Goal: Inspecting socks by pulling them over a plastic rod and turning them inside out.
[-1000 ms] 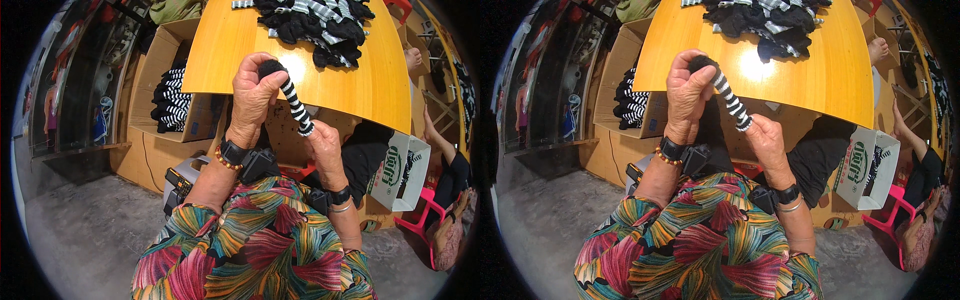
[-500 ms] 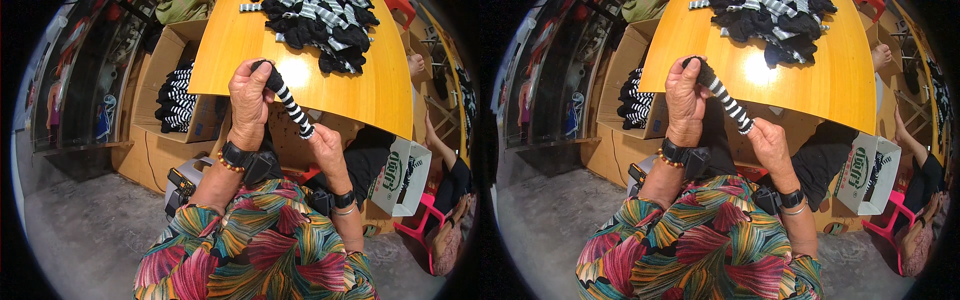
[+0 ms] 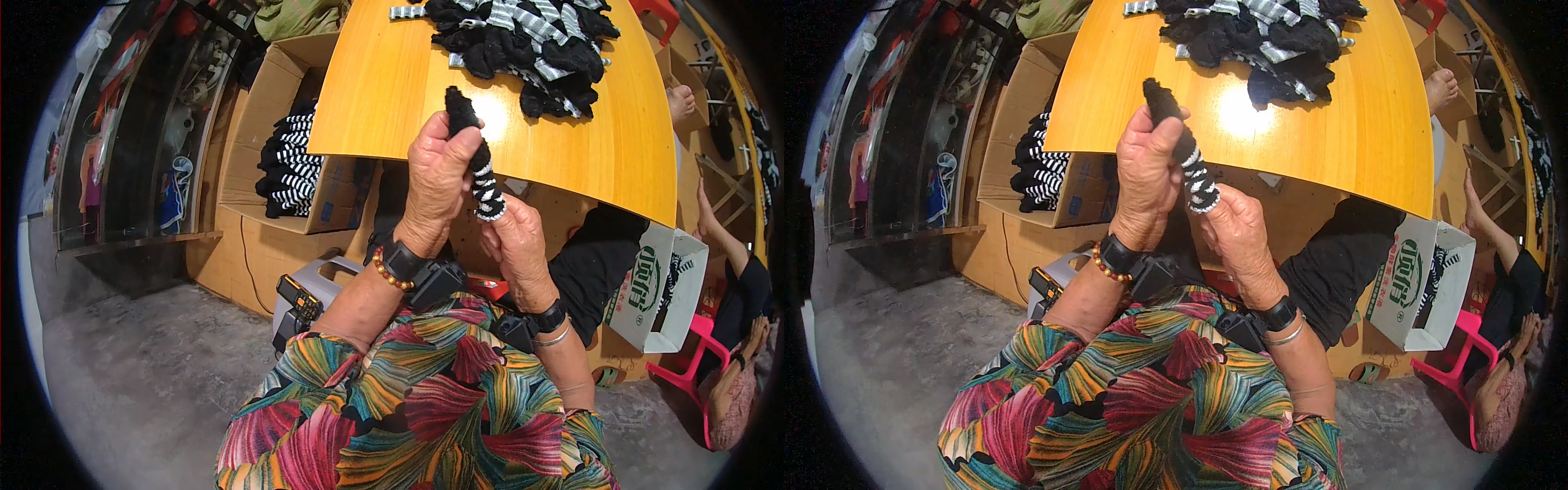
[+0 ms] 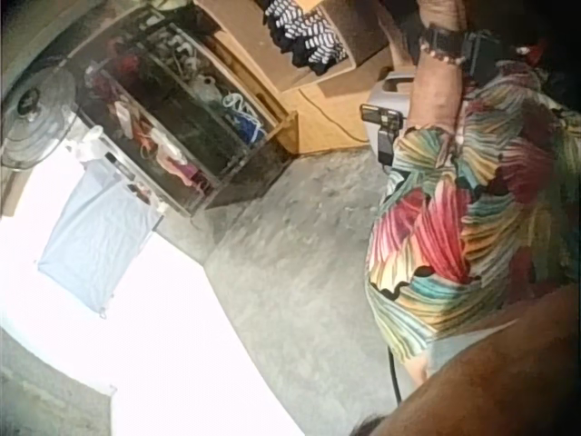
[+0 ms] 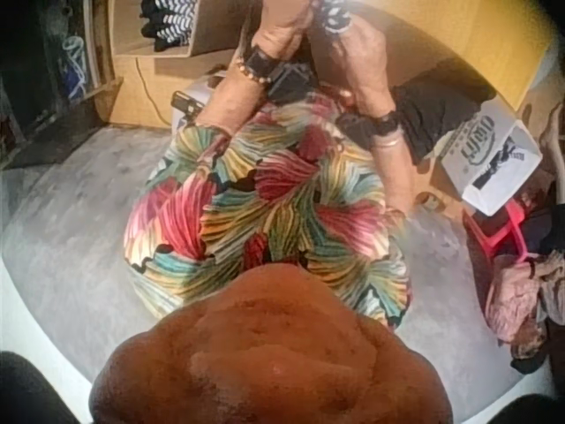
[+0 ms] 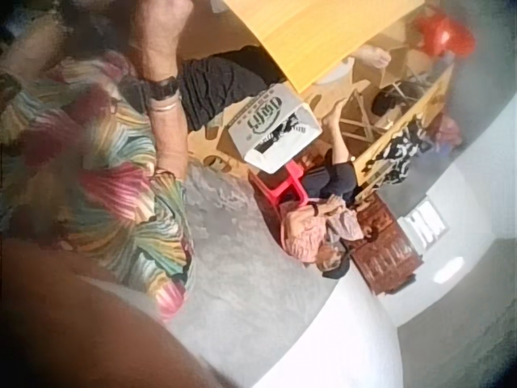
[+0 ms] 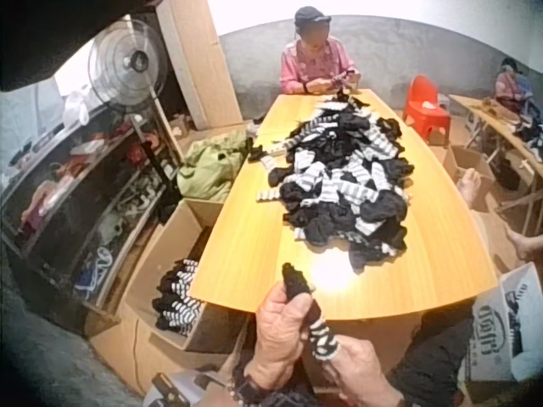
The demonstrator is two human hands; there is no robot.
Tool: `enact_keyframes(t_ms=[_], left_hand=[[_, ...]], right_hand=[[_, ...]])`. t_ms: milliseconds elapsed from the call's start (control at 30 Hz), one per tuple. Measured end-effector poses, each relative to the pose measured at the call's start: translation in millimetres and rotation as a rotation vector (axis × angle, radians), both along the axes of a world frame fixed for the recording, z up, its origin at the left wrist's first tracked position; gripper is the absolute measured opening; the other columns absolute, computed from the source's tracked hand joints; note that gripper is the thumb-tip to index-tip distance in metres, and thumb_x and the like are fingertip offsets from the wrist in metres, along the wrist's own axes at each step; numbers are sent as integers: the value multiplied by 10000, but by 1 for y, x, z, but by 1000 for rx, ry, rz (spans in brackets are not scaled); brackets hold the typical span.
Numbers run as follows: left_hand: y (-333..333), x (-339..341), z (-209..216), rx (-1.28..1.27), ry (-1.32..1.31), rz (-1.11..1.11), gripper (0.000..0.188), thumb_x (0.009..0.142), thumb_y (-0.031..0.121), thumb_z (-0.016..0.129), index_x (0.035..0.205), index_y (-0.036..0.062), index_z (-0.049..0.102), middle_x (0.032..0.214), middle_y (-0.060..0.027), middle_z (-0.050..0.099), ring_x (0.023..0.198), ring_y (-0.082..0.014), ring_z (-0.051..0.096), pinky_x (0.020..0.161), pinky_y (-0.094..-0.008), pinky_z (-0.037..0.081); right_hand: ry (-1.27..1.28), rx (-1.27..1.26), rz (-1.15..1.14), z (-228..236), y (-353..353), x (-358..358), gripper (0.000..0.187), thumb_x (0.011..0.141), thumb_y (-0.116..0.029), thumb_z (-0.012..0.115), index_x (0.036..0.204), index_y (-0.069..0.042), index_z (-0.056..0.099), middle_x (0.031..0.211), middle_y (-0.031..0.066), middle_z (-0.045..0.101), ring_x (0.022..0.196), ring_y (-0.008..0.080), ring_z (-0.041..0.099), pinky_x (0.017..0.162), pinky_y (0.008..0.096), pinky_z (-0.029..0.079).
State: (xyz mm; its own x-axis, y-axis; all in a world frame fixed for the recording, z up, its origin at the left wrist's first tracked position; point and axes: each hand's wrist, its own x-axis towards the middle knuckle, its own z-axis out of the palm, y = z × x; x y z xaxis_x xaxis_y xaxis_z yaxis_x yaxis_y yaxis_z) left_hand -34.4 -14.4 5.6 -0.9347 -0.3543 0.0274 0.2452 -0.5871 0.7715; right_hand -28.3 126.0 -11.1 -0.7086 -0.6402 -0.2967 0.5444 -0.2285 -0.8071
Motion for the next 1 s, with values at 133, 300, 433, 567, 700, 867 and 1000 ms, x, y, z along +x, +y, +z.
enact_keyframes(t_ms=[133, 300, 433, 567, 700, 867, 1000], left_hand=[[-8, 1, 3, 93, -55, 119, 152, 858, 202, 564, 923, 65, 560, 698, 28, 561, 474, -15, 439, 345, -158, 314], [-15, -7, 10, -9, -46, 327, 154, 854, 213, 569, 914, 72, 567, 691, 33, 550, 452, -18, 406, 351, -148, 315], [-2, -7, 8, -43, -30, 306, 142, 847, 187, 575, 922, 69, 554, 659, 49, 508, 463, -26, 416, 362, -160, 318], [23, -1, -4, -69, -28, 257, 164, 840, 169, 584, 949, 50, 556, 691, 46, 527, 490, -18, 419, 403, -154, 320], [10, 7, -7, 31, -31, 64, 193, 849, 212, 575, 950, 48, 562, 703, 38, 540, 461, -14, 413, 369, -146, 299], [1, -3, 7, -1, -123, 235, 206, 863, 264, 549, 934, 72, 566, 628, 45, 511, 438, -7, 390, 350, -141, 269], [15, 3, 4, -157, -210, 218, 199, 866, 240, 540, 936, 55, 563, 655, 55, 494, 459, -11, 391, 384, -159, 301]], right_hand=[[429, 248, -22, 1, 2, -11, 250, 886, -205, 510, 757, 8, 530, 565, -44, 398, 557, 42, 328, 464, 209, 297], [565, 381, 30, -1, 17, -8, 220, 871, -174, 517, 758, 14, 530, 572, -17, 405, 567, 52, 343, 470, 224, 314], [327, 227, -29, -3, 6, -3, 228, 885, -195, 511, 767, -3, 545, 561, -48, 397, 523, 22, 328, 439, 190, 271], [8, 35, -91, 12, -11, 2, 224, 896, -248, 504, 832, -39, 552, 530, -75, 382, 418, 2, 298, 371, 165, 210], [37, 42, -39, 7, -5, -4, 236, 895, -251, 506, 830, -29, 555, 525, -77, 380, 424, 3, 301, 374, 167, 213], [219, 130, 68, -4, 9, -5, 233, 894, -245, 506, 843, -23, 556, 516, -75, 384, 420, 5, 307, 370, 166, 214], [125, 126, 22, 2, 3, -2, 227, 895, -230, 504, 826, -22, 561, 530, -77, 385, 428, 3, 299, 377, 170, 211]])
